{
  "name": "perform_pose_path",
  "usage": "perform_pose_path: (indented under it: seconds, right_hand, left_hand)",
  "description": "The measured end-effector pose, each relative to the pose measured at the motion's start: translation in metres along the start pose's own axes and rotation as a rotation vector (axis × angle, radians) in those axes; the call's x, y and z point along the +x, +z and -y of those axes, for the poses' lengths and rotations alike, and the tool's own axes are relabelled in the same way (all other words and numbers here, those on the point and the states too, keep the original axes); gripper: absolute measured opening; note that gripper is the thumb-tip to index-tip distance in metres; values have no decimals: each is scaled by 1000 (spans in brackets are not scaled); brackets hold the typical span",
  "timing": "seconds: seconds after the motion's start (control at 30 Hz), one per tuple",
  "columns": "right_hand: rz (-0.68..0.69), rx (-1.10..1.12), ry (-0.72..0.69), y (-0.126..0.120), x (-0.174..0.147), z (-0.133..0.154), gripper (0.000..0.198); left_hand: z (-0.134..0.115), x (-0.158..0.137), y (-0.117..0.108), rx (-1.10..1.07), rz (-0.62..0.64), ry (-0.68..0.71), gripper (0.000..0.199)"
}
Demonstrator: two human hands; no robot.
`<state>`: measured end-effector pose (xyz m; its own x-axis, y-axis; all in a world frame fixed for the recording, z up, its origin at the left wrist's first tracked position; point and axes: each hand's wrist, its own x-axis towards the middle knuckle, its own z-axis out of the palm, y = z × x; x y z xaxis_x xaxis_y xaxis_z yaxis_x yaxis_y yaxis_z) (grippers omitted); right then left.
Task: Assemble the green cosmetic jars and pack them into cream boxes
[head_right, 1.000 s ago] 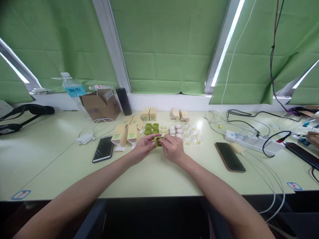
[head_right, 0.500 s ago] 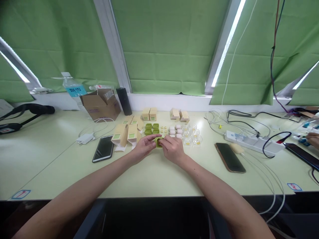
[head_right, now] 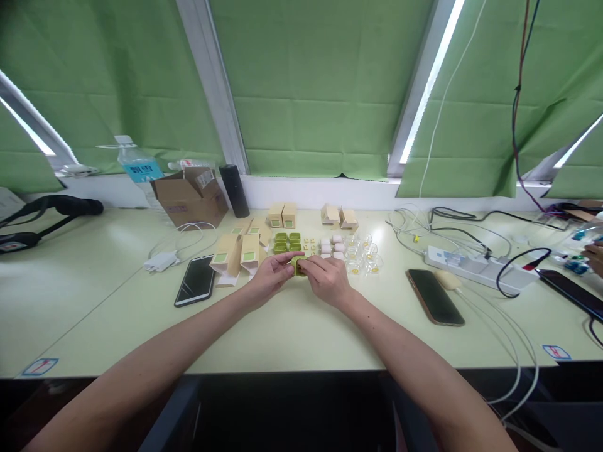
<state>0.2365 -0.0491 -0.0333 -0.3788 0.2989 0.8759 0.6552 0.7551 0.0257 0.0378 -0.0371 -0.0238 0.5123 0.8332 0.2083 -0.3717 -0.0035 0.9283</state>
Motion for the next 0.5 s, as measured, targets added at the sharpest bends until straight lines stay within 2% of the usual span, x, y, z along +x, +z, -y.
perform_pose_path:
  seconds: [0.13,0.27,0.4,0.5]
  right_hand:
    - [-31,37,17,-5,1,-2,23]
    - [-95,25,91,-9,2,0,24]
    - [12,59,188,-6,2,3,49]
    - [52,73,214,-2,1,5,41]
  left_hand:
    - [1,3,-4,22,-65,43,53]
    - [3,7,-9,75,-207,116,51]
    - [6,9,-6,109,-258,132,49]
    - [6,8,-2,114,-239,102,49]
